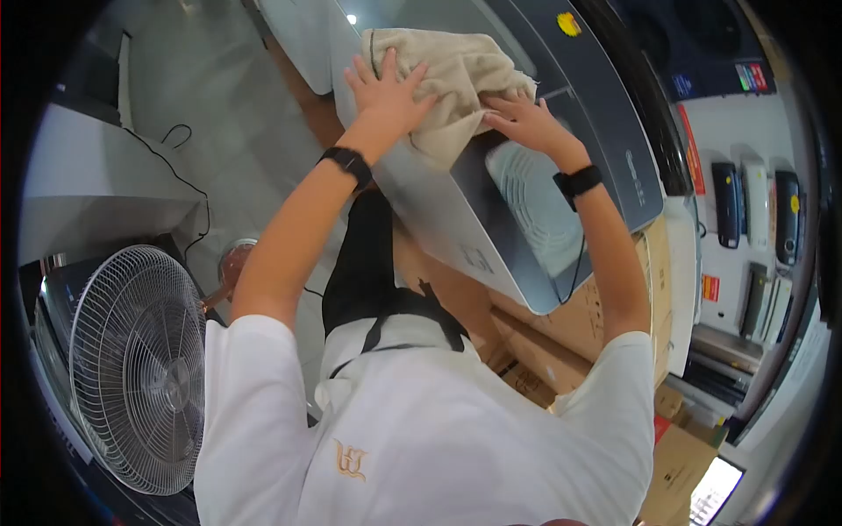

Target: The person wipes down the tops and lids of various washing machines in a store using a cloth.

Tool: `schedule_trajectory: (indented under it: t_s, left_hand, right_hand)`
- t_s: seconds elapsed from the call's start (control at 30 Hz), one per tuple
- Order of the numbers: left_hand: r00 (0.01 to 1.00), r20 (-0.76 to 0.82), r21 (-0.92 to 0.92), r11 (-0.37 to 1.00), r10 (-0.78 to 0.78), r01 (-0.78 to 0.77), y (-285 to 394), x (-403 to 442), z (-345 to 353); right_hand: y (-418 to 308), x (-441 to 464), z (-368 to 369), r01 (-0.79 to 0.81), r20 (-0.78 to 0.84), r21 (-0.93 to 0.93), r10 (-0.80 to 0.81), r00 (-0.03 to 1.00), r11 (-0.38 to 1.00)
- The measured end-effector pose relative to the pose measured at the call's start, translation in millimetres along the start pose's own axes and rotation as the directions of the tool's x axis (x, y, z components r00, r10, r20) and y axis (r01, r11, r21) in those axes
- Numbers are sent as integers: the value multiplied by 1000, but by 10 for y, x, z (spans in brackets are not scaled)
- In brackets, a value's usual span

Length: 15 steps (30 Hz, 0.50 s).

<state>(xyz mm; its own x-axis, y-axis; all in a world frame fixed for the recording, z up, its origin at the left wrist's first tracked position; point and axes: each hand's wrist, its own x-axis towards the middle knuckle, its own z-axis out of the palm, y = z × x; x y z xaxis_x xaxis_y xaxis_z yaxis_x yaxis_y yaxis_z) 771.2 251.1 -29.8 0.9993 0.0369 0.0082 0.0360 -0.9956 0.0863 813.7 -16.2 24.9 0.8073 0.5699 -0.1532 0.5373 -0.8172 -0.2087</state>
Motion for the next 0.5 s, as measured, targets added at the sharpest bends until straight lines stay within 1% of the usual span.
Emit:
schedule_trajectory:
  t_s: [0.1, 0.13, 0.17, 0.2, 0.23, 0.3, 0.33, 0.4, 0.43, 0.47, 0.5]
  left_hand:
    - [998, -48, -12, 999, -33, 33, -50, 213, -33]
    - [994, -106, 41, 999, -19, 24, -38, 228, 99]
    - [987, -164, 94, 995, 2, 13, -17, 182, 317]
    - [973, -227, 152, 988, 31, 5, -37, 181, 399]
    - [973, -220, 111, 993, 67, -44, -87, 140, 368]
    - [976, -173, 24, 991, 133, -131, -203, -99, 365]
    - [982, -116, -10, 988, 150, -152, -238, -89, 263]
    - [981, -11, -71, 978, 195, -195, -323, 102, 57]
    - [980, 1, -92, 976, 198, -197, -406, 277, 52]
    - [979, 7, -115, 973, 205, -203, -482, 528, 35]
    - [977, 10, -143, 967, 213, -209, -546, 804, 15]
  right_hand:
    - [6, 528, 220, 158, -129, -41, -162, 978, 987]
    - [-88, 591, 262, 238, -165, -110, -253, 953, 965]
    - [-455, 561, -22, 236, 147, -145, -215, 965, 961]
    - [-532, 506, 41, 269, 145, -172, -246, 958, 948]
    - [-543, 473, 104, 301, 144, -199, -276, 950, 933]
    - [-481, 319, 115, 327, 78, -104, -320, 944, 939]
    - [-430, 337, 105, 348, 46, -50, -346, 937, 936]
    - [-355, 554, 1, 234, 59, -28, -232, 971, 972]
    - [-340, 667, -52, 165, 68, -16, -164, 984, 986]
    - [-314, 879, -135, 93, 115, -43, -88, 989, 995]
    - [-270, 1136, -160, 77, 64, -26, -75, 995, 997]
